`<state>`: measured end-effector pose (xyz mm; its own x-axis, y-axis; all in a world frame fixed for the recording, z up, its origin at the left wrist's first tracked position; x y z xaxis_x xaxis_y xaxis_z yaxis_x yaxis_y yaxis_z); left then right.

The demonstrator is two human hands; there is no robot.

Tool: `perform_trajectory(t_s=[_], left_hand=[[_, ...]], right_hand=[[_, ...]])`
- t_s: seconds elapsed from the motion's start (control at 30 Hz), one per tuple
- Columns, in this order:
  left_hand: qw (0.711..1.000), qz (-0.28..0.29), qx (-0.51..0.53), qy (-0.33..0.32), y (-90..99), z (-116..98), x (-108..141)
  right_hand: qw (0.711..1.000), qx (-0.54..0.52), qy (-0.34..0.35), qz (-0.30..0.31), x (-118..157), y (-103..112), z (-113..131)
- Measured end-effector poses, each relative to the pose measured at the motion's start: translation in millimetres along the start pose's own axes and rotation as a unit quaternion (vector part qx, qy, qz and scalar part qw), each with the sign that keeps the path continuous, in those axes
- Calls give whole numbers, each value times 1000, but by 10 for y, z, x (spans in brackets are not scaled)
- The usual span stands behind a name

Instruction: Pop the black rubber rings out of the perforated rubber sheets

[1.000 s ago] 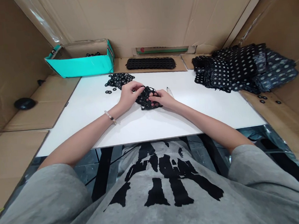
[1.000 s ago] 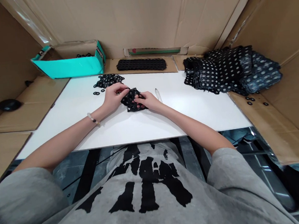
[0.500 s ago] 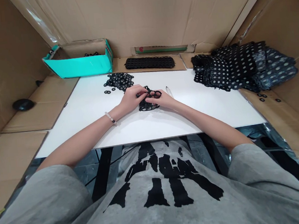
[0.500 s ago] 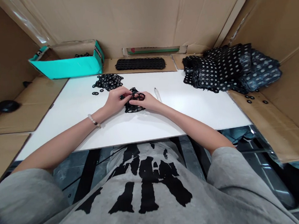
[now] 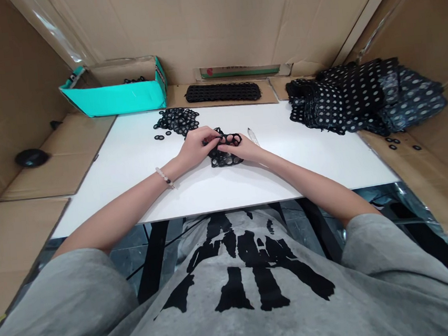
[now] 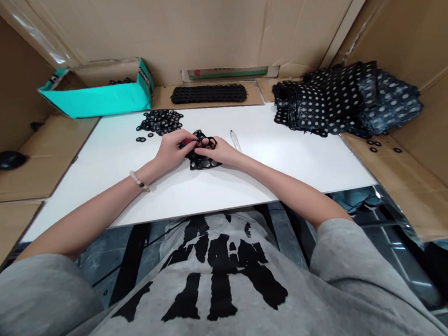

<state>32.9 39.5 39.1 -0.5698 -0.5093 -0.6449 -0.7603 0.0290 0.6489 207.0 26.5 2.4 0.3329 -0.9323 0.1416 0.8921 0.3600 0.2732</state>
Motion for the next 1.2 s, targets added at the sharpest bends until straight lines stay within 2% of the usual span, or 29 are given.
perform_trajectory(t_s=[0.27,0.57,0.77,1.0,1.2], left_hand=[[1000,-15,-2,24,30,40,5],[1000,-8,-3,16,18,34,7],[1000,-1,-7,18,15,42,10],[1000,6,-4,15,-3,46,13],[999,40,4,21,-80,99,26]], right_hand=[[996,-91,-8,8,54,-32,122],[995,-97,-19,5,12,-37,66],[996,-91,4,21,-16,-31,24],[998,-40,29,26,-33,-36,11],[993,96,67,21,39,-18,60]])
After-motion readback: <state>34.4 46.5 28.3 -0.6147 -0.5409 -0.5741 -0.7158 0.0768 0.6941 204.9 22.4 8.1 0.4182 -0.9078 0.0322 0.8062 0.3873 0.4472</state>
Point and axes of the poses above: each hand's wrist, its own x-axis away from the middle knuckle, its own y-axis out of the back of the hand, z = x × y, the point moved 7 cm from there along -x, towards the middle knuckle, and after that the axes turned 12 degrees about -y, right-handed, at the moved point
